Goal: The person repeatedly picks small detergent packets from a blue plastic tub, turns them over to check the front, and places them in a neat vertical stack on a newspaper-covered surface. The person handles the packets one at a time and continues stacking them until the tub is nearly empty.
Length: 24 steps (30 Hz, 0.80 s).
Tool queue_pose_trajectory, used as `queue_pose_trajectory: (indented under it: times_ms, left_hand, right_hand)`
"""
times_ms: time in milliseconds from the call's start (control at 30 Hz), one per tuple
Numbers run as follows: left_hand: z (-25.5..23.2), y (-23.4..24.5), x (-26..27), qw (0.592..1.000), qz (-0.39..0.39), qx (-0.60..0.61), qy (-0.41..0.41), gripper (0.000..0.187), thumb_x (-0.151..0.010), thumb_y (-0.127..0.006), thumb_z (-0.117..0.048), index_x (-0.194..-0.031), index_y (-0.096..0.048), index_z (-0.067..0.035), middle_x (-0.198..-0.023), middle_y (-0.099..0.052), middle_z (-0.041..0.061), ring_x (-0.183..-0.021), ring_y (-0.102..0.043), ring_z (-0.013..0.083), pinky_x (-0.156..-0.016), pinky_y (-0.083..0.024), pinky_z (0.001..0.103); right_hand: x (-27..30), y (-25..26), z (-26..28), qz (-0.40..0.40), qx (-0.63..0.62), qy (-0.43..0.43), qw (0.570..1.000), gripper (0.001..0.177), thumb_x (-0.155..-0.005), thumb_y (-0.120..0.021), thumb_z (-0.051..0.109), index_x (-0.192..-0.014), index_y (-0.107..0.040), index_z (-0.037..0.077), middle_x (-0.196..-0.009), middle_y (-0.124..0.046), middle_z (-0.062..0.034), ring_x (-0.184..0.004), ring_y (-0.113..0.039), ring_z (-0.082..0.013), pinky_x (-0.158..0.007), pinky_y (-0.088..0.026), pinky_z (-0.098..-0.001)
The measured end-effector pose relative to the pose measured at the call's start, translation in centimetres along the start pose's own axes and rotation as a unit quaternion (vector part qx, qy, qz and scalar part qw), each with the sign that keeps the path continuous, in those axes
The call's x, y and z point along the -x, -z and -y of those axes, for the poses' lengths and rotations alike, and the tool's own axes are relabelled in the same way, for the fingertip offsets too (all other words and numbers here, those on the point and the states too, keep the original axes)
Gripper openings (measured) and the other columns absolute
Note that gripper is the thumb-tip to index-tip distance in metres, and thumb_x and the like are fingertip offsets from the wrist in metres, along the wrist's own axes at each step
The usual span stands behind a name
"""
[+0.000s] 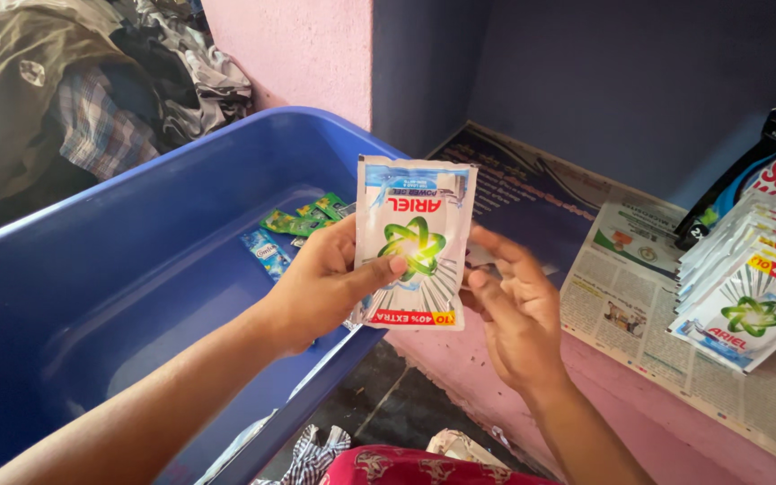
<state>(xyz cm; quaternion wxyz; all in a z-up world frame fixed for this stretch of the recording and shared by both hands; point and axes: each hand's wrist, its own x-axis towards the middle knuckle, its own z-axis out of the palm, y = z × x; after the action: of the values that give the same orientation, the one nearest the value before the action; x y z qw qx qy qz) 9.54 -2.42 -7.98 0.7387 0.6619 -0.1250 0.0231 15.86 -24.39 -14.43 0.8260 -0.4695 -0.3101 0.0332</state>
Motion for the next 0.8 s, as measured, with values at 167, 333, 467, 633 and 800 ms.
queue_pose_trajectory:
  times_ms: [167, 333, 467, 633, 800]
  left_hand:
    - [-0.5, -0.2, -0.1, 1.000, 0.003, -0.025, -0.016, 0.036, -0.096, -0.067, -0.011, -0.129, -0.059, 0.000, -0.113, -0.075, 0.008, -0.100, -0.070, 0.0114, -0.088, -0.059, 0.031]
    - [-2.3, -0.7, 0.7, 0.954, -0.005, -0.295, -0.045, 0.034, -0.091, -0.073, -0.017, -0.122, -0.067, -0.006, -0.097, -0.078, 0.009, -0.090, -0.072, 0.0167, -0.080, -0.058, 0.033]
    - [-3.7, -1.8, 1.1, 0.881, 0.014, -0.472, -0.027, 0.033, -0.086, -0.076, -0.029, -0.116, -0.072, -0.017, -0.077, -0.077, 0.011, -0.076, -0.077, 0.0256, -0.072, -0.056, 0.037]
    - [-3.8, -2.2, 1.4, 0.939, -0.023, -0.334, -0.085, 0.049, -0.082, -0.081, -0.025, -0.125, -0.062, -0.012, -0.087, -0.079, 0.007, -0.082, -0.076, 0.0187, -0.072, -0.057, 0.033]
    - [-2.5, -0.7, 0.4, 0.994, -0.056, -0.054, -0.083, 0.072, -0.079, -0.083, -0.017, -0.139, -0.043, -0.009, -0.111, -0.070, 0.002, -0.097, -0.069, 0.0086, -0.077, -0.062, 0.027]
  right_hand:
    - [0.3, -0.5, 0.8, 0.005, -0.022, -0.040, 0.999, 0.058, -0.098, -0.065, 0.009, -0.151, -0.040, 0.008, -0.143, -0.056, -0.0254, -0.117, -0.067, -0.0283, -0.091, -0.059, -0.0411]
    - [-1.3, -2.5, 4.1, 0.050, 0.191, 0.182, 0.963, 0.080, -0.090, -0.080, 0.016, -0.153, -0.029, 0.014, -0.149, -0.043, -0.0114, -0.127, -0.054, -0.0203, -0.101, -0.056, -0.0368]
    - [-1.3, -2.8, 7.9, 0.095, 0.495, 0.145, 0.851, 0.073, -0.071, -0.087, 0.014, -0.137, -0.055, 0.008, -0.133, -0.065, -0.0125, -0.104, -0.070, -0.0170, -0.083, -0.055, -0.0303]
    - [-2.0, -1.1, 7.6, 0.070, 0.492, -0.077, 0.865, 0.026, -0.079, -0.086, 0.012, -0.104, -0.079, 0.008, -0.083, -0.082, -0.0045, -0.068, -0.074, -0.0116, -0.060, -0.058, -0.0291]
    - [-2.1, 0.8, 4.1, -0.083, 0.118, -0.009, 0.989, 0.016, -0.095, -0.074, 0.011, -0.105, -0.064, 0.003, -0.093, -0.075, -0.0091, -0.078, -0.071, -0.0134, -0.070, -0.061, -0.0277]
